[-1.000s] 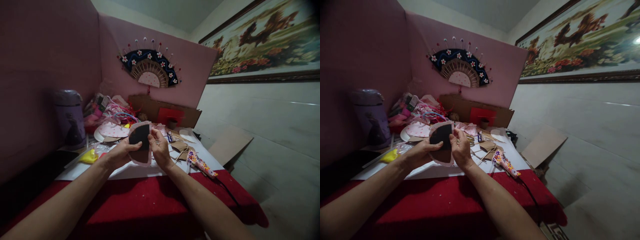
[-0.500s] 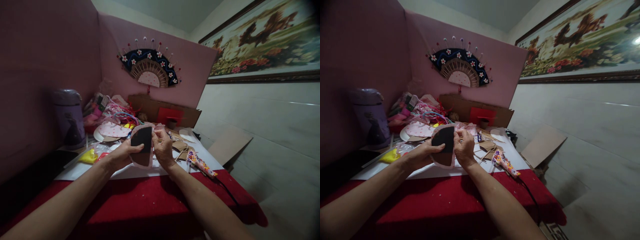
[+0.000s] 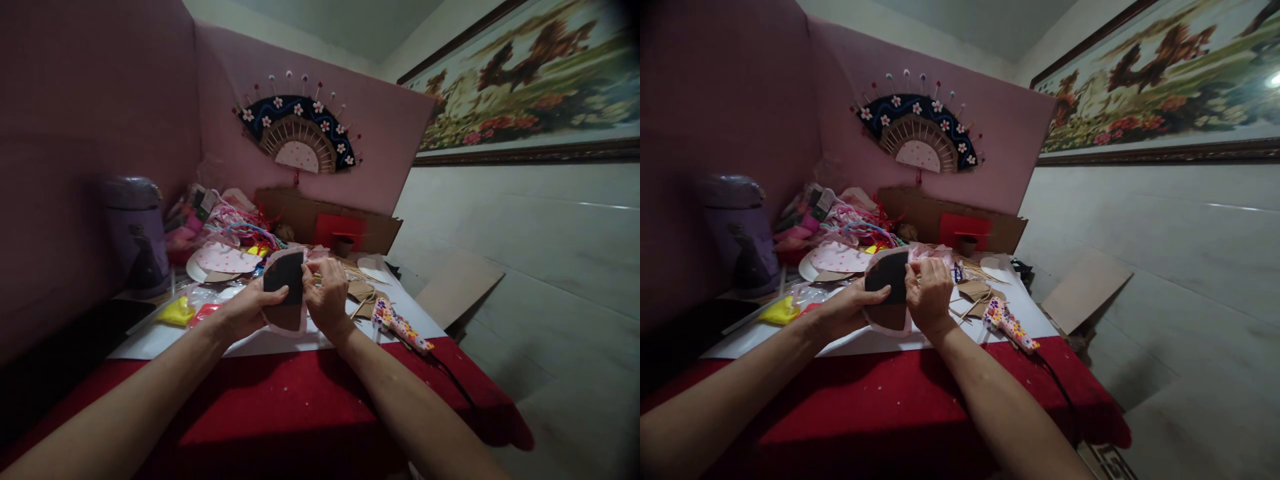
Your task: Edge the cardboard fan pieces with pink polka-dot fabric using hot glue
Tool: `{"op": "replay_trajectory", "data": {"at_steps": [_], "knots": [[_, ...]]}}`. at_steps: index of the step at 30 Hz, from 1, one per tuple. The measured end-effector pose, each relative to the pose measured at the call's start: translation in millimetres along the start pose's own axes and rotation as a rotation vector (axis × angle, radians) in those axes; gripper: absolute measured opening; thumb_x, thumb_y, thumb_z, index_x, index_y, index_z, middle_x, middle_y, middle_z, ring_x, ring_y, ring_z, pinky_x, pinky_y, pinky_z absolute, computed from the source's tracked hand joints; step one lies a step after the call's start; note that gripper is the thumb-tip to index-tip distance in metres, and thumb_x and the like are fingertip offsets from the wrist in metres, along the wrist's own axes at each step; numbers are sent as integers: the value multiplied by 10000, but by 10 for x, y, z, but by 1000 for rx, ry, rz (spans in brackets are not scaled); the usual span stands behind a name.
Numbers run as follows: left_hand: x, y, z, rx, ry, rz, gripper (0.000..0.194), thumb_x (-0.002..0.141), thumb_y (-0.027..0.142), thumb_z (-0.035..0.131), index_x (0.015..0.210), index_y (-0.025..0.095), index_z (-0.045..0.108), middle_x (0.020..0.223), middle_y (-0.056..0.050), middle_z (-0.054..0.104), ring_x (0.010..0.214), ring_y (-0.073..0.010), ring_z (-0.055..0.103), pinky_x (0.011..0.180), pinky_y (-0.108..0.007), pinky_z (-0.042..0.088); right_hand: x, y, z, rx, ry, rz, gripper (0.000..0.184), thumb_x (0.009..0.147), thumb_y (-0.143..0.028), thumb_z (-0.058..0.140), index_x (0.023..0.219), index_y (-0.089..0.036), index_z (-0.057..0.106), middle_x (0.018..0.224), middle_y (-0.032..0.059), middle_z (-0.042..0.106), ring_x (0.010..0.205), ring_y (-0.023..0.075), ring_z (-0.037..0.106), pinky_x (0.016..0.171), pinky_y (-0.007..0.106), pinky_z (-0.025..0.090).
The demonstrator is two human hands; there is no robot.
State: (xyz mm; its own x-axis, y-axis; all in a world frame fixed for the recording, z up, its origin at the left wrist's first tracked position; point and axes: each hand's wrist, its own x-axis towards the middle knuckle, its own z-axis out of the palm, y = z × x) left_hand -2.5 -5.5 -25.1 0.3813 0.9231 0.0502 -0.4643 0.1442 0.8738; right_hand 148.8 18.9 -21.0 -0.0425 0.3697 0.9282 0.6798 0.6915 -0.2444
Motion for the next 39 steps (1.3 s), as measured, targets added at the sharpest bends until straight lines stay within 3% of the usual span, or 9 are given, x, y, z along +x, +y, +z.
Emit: {"op": "replay_trajectory", "data": {"at_steps": [8, 11, 14, 16, 19, 23, 31, 39], "knots": [[0, 24, -9, -27, 53, 30, 272, 671, 101, 720, 937, 129, 667, 849, -67, 721, 721, -164, 668, 725, -271, 521, 14, 28, 11, 358, -108, 209, 136, 880, -260, 467, 867, -190, 583, 814, 45, 609, 780, 174, 563, 697, 298, 445], [-12, 48, 20, -52, 76, 44, 266, 672, 84, 712, 928, 136, 659, 829, -61, 720, 706, -166, 671, 706, -274, 529, 20, 15, 4, 467, -85, 283, 169, 899, -253, 423, 909, -196, 582, 803, 30, 605, 776, 162, 577, 708, 291, 456], [-27, 63, 42, -50, 72, 42, 263, 698, 102, 694, 955, 136, 648, 834, -71, 719, 726, -182, 676, 730, -306, 532, 21, 21, 26, 515, -55, 401, 207, 902, -314, 423, 883, -188, 587, 760, 18, 598, 697, 148, 575, 645, 268, 455], [-33, 67, 47, -48, 75, 48, 271, 706, 103, 685, 972, 133, 642, 839, -74, 717, 732, -185, 676, 738, -315, 531, 14, 38, 56, 537, -121, 449, 287, 907, -372, 403, 809, -181, 593, 703, 11, 590, 636, 141, 557, 589, 255, 441], [-26, 72, 37, -44, 114, 55, 270, 699, 81, 681, 961, 129, 640, 827, -68, 716, 724, -182, 673, 713, -296, 530, -9, 59, 96, 490, -229, 366, 352, 890, -417, 422, 685, -183, 587, 643, 9, 568, 634, 150, 533, 594, 263, 426], [-6, 72, 14, -44, 121, 61, 271, 696, 85, 689, 958, 132, 638, 821, -66, 715, 702, -171, 670, 679, -277, 532, -38, 60, 114, 373, -177, 193, 184, 801, -338, 580, 690, -192, 590, 738, 27, 589, 753, 176, 529, 698, 295, 424], [-17, 56, 33, -56, 83, 43, 254, 697, 96, 696, 943, 124, 641, 796, -80, 718, 684, -178, 676, 664, -270, 540, -58, 112, 173, 497, -193, 352, 190, 791, -333, 580, 669, -194, 624, 682, 11, 593, 728, 171, 546, 642, 277, 437], [34, 28, -6, -56, 106, 73, 274, 681, 97, 708, 947, 128, 651, 831, -82, 718, 689, -177, 674, 663, -270, 536, -60, 33, 84, 235, -142, 162, 170, 839, -268, 559, 687, -224, 621, 754, 33, 631, 819, 202, 538, 763, 342, 416]]}}
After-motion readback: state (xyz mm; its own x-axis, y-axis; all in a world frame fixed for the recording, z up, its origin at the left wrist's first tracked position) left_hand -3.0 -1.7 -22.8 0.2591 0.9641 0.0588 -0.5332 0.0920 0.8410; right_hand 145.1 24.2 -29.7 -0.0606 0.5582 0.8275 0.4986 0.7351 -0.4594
